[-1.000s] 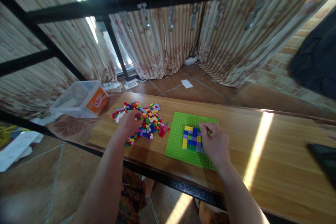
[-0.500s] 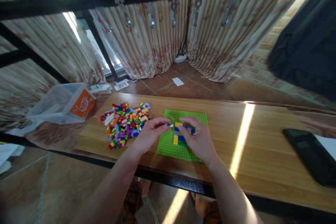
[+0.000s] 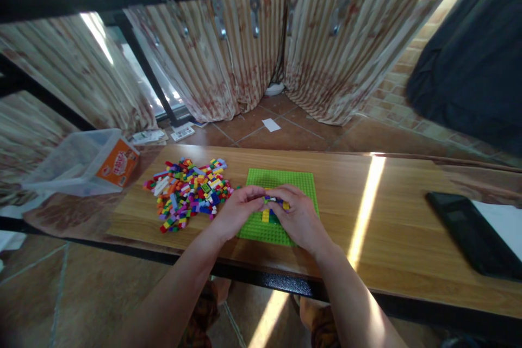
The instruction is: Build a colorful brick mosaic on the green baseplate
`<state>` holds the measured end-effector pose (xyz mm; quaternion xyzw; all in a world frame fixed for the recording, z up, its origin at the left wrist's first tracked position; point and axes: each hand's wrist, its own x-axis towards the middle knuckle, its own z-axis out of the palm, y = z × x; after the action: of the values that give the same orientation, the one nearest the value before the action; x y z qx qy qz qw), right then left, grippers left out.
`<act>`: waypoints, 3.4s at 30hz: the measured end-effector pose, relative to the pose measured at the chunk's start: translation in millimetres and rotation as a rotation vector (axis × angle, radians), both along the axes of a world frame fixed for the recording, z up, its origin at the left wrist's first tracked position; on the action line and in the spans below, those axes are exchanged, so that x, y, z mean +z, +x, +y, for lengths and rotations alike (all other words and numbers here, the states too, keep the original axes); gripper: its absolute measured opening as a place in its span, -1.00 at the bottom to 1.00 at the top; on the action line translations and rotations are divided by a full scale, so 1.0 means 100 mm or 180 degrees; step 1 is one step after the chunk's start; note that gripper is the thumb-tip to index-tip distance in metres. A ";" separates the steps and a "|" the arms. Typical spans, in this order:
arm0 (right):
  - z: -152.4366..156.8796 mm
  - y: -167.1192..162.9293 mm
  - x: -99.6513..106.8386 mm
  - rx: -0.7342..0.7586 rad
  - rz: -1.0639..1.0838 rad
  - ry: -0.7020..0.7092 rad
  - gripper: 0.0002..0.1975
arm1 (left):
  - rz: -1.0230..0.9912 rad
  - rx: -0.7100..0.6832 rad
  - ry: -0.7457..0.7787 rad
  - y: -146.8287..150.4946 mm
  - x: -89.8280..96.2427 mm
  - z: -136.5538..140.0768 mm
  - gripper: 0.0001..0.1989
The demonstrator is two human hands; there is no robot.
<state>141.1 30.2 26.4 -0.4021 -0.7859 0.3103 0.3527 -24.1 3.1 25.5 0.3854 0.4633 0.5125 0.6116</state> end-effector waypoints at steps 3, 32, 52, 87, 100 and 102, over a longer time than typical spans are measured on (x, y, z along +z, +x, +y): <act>0.00 -0.01 0.00 0.0060 0.0045 0.0002 -0.82 | -0.0107 0.0009 -0.0070 -0.01 -0.01 0.01 -0.82; -0.04 -0.21 0.05 -0.0132 0.2513 -0.2705 -0.72 | 0.0148 0.0033 0.0383 -0.09 0.02 0.03 -0.78; -0.08 -0.28 0.01 -0.0269 0.2391 -0.2611 -0.74 | 0.0332 0.0184 0.0548 -0.19 0.12 -0.02 -0.82; -0.20 -1.01 -0.17 -0.0029 -0.0679 0.0248 -0.70 | 0.0951 0.1210 0.0204 -0.95 0.18 -0.05 -0.67; -0.15 -1.10 -0.12 0.0215 -0.1549 0.0240 -0.78 | 0.1442 0.1024 0.0166 -1.00 0.15 -0.07 -0.70; -0.15 -1.10 -0.12 0.0219 -0.1522 0.0276 -0.80 | 0.1576 0.0993 0.0237 -1.02 0.13 -0.06 -0.72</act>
<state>31.0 14.9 14.0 -0.4215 -0.8729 0.1840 0.1627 -125.9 -2.6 38.3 0.4450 0.6330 0.5075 0.3792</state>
